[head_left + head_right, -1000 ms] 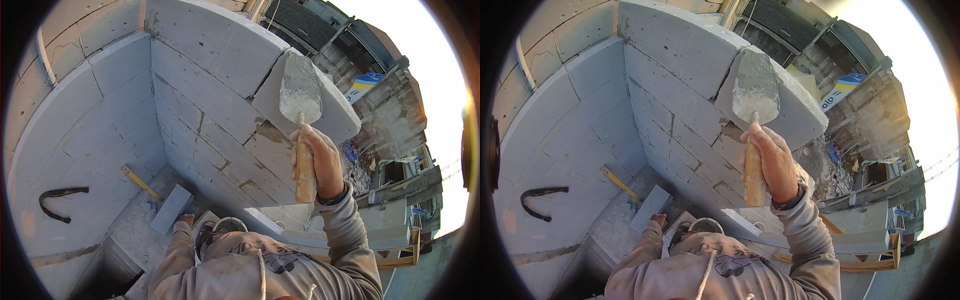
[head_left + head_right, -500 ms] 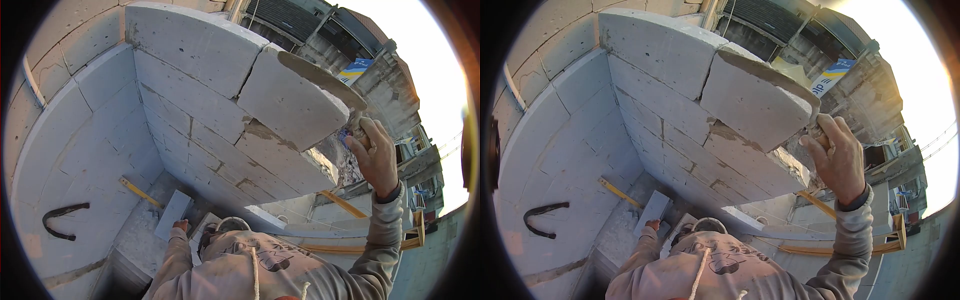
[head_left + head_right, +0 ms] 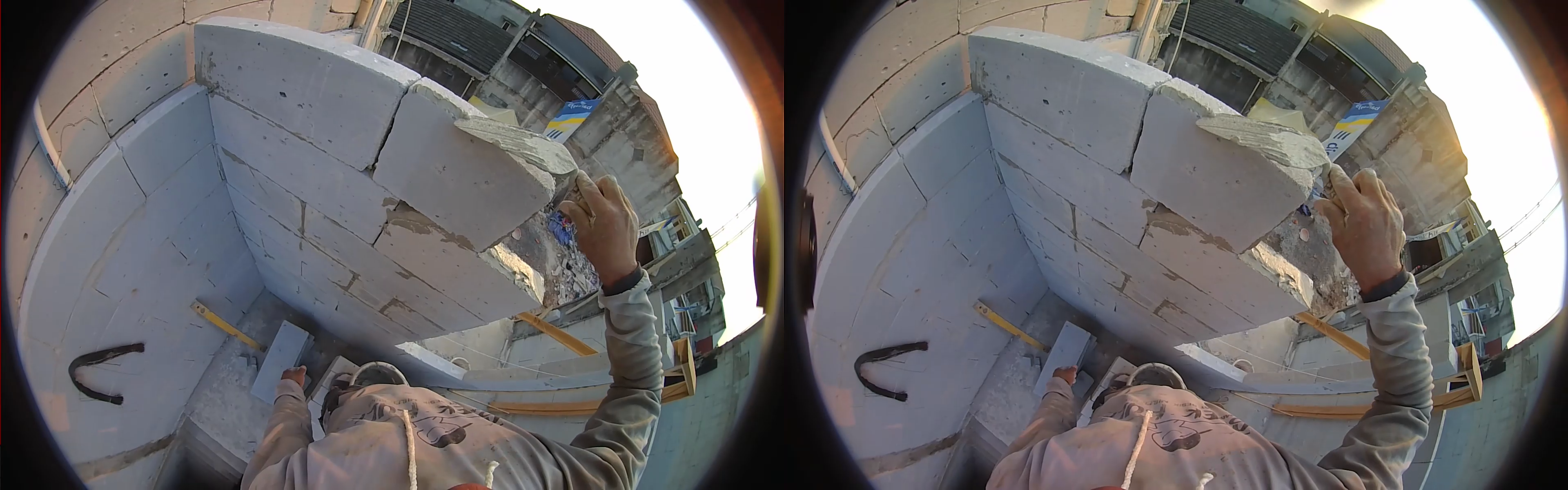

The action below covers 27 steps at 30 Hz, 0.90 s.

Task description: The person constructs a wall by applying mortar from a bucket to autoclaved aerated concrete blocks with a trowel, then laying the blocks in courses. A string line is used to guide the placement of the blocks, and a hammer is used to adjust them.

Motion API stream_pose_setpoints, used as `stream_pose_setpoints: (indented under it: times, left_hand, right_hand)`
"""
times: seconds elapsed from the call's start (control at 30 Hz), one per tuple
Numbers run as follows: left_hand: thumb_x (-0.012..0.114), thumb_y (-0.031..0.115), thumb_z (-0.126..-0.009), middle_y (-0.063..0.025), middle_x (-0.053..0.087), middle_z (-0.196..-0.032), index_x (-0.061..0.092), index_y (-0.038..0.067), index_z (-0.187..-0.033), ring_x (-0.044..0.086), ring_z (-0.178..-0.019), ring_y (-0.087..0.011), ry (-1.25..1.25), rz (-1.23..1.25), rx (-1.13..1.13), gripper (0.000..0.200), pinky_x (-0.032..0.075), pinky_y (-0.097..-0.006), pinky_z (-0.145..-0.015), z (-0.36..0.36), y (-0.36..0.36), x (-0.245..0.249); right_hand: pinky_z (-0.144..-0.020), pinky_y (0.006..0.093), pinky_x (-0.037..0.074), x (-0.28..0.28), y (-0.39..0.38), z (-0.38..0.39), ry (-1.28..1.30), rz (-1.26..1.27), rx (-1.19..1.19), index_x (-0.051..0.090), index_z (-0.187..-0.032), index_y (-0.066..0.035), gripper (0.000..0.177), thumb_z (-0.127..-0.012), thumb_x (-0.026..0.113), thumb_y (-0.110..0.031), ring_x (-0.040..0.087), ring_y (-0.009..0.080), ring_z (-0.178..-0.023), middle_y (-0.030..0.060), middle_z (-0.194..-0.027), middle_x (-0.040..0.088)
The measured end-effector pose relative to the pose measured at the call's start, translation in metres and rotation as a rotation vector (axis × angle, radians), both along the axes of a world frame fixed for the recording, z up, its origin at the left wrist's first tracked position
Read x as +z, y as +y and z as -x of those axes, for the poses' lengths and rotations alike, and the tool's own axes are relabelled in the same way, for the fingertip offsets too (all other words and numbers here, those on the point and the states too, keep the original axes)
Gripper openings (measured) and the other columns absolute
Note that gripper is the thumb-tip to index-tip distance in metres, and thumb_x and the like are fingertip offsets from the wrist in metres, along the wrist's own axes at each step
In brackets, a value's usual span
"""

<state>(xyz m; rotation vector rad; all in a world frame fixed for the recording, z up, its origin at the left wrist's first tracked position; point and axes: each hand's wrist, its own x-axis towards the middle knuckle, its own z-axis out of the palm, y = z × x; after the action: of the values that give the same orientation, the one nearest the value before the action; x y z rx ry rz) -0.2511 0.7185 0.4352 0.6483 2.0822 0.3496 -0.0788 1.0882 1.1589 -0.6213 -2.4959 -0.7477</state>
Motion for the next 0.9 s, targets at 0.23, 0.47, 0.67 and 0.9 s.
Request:
stream_pose_setpoints:
  times: [0.23,0.47,0.67,0.9]
  left_hand:
    - [0.031,0.039,-0.093,-0.0175,0.063,-0.112,0.066,0.004,-0.101,0.057,-0.107,-0.0357,-0.061,-0.045,0.19,0.05,0.041,-0.0443,-0.096,-0.004,-0.003,0.005]
    - [0.031,0.039,-0.092,-0.017,0.064,-0.108,0.066,0.005,-0.096,0.058,-0.104,-0.0364,-0.094,-0.046,0.234,0.048,0.042,-0.046,-0.094,-0.021,-0.019,-0.005]
    - [0.034,0.042,-0.091,-0.0174,0.063,-0.111,0.065,0.007,-0.101,0.056,-0.108,-0.0376,0.062,-0.005,-0.016,0.047,0.042,-0.0469,-0.095,-0.031,-0.025,-0.023]
    - [0.041,0.029,-0.089,-0.0135,0.068,-0.083,0.061,0.007,-0.078,0.065,-0.082,-0.0322,0.241,-0.088,0.046,0.032,0.047,-0.0455,-0.079,-0.025,-0.016,-0.042]
  right_hand:
    - [-0.072,0.0398,0.048,0.007,0.011,0.048,-0.032,0.058,0.109,0.062,-0.11,-0.009,0.041,-0.073,0.073,-0.024,0.059,0.0279,-0.083,0.0092,-0.084,0.054]
    - [-0.072,0.04,0.048,0.013,0.01,0.088,-0.051,0.039,0.123,0.062,-0.111,-0.01,0.039,-0.077,0.071,-0.026,0.06,0.0289,-0.082,0.0095,-0.085,0.055]
    - [-0.07,0.0386,0.048,0.024,-0.005,0.084,0.039,0.083,0.061,0.065,-0.108,-0.009,0.038,-0.076,0.071,-0.029,0.062,0.0288,-0.079,0.0097,-0.087,0.059]
    - [-0.056,0.0262,0.039,0.065,0.028,0.084,-0.105,0.809,0.142,0.062,-0.086,0.001,0.031,-0.088,0.063,-0.03,0.047,0.0084,-0.061,0.0008,-0.067,0.053]
